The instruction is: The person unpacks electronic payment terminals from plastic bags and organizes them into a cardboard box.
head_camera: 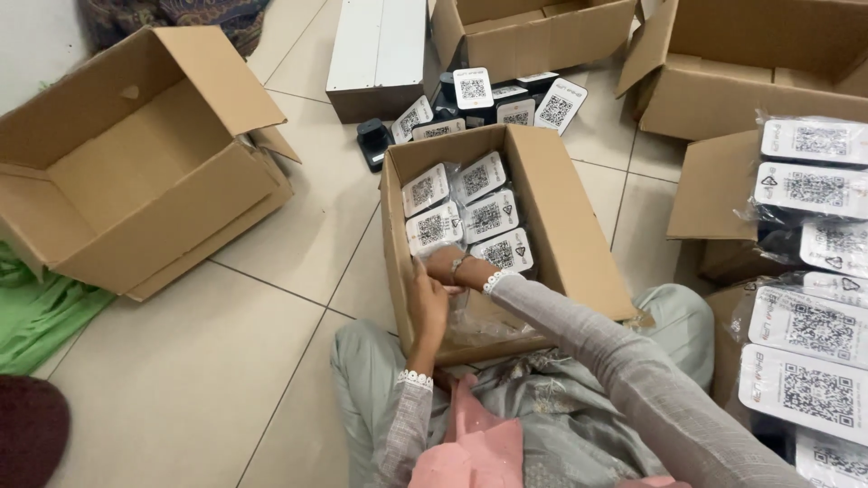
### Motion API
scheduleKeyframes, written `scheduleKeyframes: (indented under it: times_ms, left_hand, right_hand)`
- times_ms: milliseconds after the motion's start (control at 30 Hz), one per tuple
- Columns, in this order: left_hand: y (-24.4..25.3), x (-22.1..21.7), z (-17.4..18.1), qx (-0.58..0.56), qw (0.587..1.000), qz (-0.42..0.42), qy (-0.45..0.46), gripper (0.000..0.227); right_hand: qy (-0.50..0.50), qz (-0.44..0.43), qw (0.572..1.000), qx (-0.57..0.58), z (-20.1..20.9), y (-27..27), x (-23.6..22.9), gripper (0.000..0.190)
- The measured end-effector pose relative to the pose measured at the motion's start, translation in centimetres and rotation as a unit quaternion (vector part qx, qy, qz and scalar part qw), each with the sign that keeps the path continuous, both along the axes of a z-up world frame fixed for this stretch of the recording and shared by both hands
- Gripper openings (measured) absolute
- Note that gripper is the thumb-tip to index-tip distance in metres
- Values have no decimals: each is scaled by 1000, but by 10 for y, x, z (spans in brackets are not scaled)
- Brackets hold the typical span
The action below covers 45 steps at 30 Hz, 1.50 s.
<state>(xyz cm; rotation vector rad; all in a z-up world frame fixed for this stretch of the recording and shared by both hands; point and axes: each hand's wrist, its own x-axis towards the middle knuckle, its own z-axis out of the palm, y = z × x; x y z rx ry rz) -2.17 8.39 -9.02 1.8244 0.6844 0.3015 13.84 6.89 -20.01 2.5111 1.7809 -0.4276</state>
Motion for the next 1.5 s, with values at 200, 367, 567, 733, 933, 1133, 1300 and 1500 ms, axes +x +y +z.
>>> scheduleKeyframes:
  times_ms: [200, 367, 567, 733, 933, 1133, 1300, 1500]
  left_hand:
    - [26, 14, -5, 31, 999, -6, -34, 62]
    - [54, 10, 62, 368, 916, 48, -152, 70]
    - [67, 38, 68, 523, 831, -190, -10, 37]
    - [75, 80, 16, 665, 611, -398, 161, 21]
    - [127, 91, 61, 743, 531, -329, 241, 24]
    - [158, 73, 61, 510, 840, -183, 23, 78]
    - [122, 65, -27, 160, 975, -149, 32, 99]
    - [87, 71, -101, 46, 986, -101, -124, 119]
  right_hand:
    - [96, -35, 990, -94, 81, -19, 10, 20]
    - [114, -8, 988, 106, 112, -64, 29, 27]
    - [-10, -2, 989, 148, 129, -97, 15, 68]
    - [-30, -27, 998, 46, 151, -105, -4, 33]
    - [-83, -89, 986, 113, 171, -133, 28, 7]
    - [52, -301, 909, 285, 133, -157, 41, 41]
    - [279, -409, 797, 347, 56, -135, -8, 107]
    - [370, -408, 751, 363, -9, -97, -34, 124]
